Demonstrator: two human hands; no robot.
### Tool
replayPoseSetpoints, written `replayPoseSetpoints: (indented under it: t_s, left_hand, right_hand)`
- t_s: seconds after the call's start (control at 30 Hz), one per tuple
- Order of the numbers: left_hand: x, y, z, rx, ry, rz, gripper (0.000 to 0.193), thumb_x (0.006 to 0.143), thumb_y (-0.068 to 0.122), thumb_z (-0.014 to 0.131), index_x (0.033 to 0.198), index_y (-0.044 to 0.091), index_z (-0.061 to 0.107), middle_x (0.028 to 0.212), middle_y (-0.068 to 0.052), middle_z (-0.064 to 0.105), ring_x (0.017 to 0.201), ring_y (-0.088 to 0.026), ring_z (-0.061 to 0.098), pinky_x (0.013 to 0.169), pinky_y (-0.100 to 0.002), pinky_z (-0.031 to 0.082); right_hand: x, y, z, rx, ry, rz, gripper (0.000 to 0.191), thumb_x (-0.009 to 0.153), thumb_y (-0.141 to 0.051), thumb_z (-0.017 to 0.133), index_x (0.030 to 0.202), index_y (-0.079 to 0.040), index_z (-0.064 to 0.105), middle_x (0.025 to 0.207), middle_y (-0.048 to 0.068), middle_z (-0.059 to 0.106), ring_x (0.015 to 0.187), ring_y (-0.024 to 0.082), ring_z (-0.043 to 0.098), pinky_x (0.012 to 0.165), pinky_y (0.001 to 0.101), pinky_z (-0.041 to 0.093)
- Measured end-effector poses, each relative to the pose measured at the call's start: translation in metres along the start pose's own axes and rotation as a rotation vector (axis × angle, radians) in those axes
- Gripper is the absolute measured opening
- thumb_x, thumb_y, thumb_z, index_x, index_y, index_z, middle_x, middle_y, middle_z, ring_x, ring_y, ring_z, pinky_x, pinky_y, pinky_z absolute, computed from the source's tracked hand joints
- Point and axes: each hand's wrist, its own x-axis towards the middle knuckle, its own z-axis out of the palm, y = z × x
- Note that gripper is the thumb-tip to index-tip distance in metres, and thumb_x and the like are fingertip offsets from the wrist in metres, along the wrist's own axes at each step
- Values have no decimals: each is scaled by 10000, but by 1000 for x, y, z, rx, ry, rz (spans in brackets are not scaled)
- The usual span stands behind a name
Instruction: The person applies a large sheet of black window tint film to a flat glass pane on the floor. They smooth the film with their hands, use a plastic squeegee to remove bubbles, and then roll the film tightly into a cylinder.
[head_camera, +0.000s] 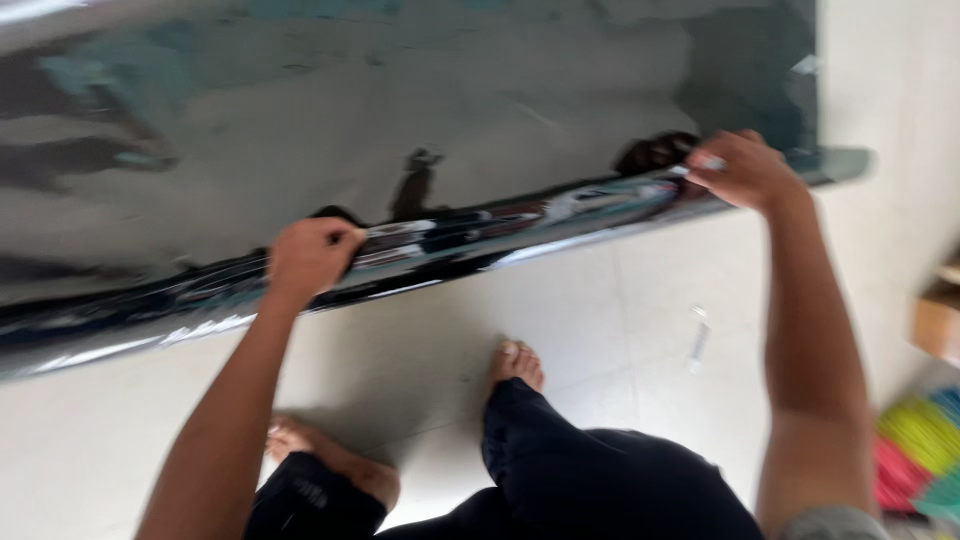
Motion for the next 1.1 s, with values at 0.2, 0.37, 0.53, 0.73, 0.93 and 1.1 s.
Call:
replayPoseSetpoints:
  t_s: [0.2,0.37,0.53,0.73,0.93,1.1]
  left_hand:
    - [-6,-11,-9,-49,-86,-162,280,917,457,680,978,215,807,898,-49,768,888,-276,710,843,-413,548]
    - [-9,-12,-10,-48,-92,-167,254,921,434,687,949,220,821,875,-25,770,925,-243,698,866,-400,537]
    - [-11,-19,-11,-73,-54,-133,242,887,425,711,911,208,817,931,2,759,947,-231,698,871,-398,535]
    - [-11,-35,-6,-77,-29,-95,248,871,449,713,908,227,817,917,-19,775,954,-254,707,870,-406,544]
    - [-11,-44,-13,-34,-19,-68,269,845,470,703,926,243,822,963,-26,763,985,-281,697,867,-418,539]
    - [-15,-49,-20,-30,-104,-139,266,870,453,684,920,227,814,988,-8,780,1017,-219,708,939,-394,531]
  right_hand:
    - [1,3,26,-81,-75,150,283,1048,-418,631,1244,-252,750,1148,115,765,1057,362,705,945,492,539]
    - [5,23,58,-46,3,120,250,1077,-385,621,1232,-230,743,1158,127,763,1067,362,701,999,493,504]
    - [-8,-19,82,-559,522,-276,175,1001,-275,675,1161,-252,742,1269,-11,724,1306,223,614,1051,498,469]
    - [-66,-185,130,-42,442,-818,617,796,-377,832,1335,-141,646,1417,101,603,1317,307,549,999,509,447]
    - [-94,-301,136,-106,383,-907,813,764,-425,849,1467,-143,554,1419,110,580,1302,306,535,1039,502,410]
    - [-91,-328,140,-228,379,-811,842,748,-366,861,1497,-153,540,1398,67,625,1258,251,595,997,467,416]
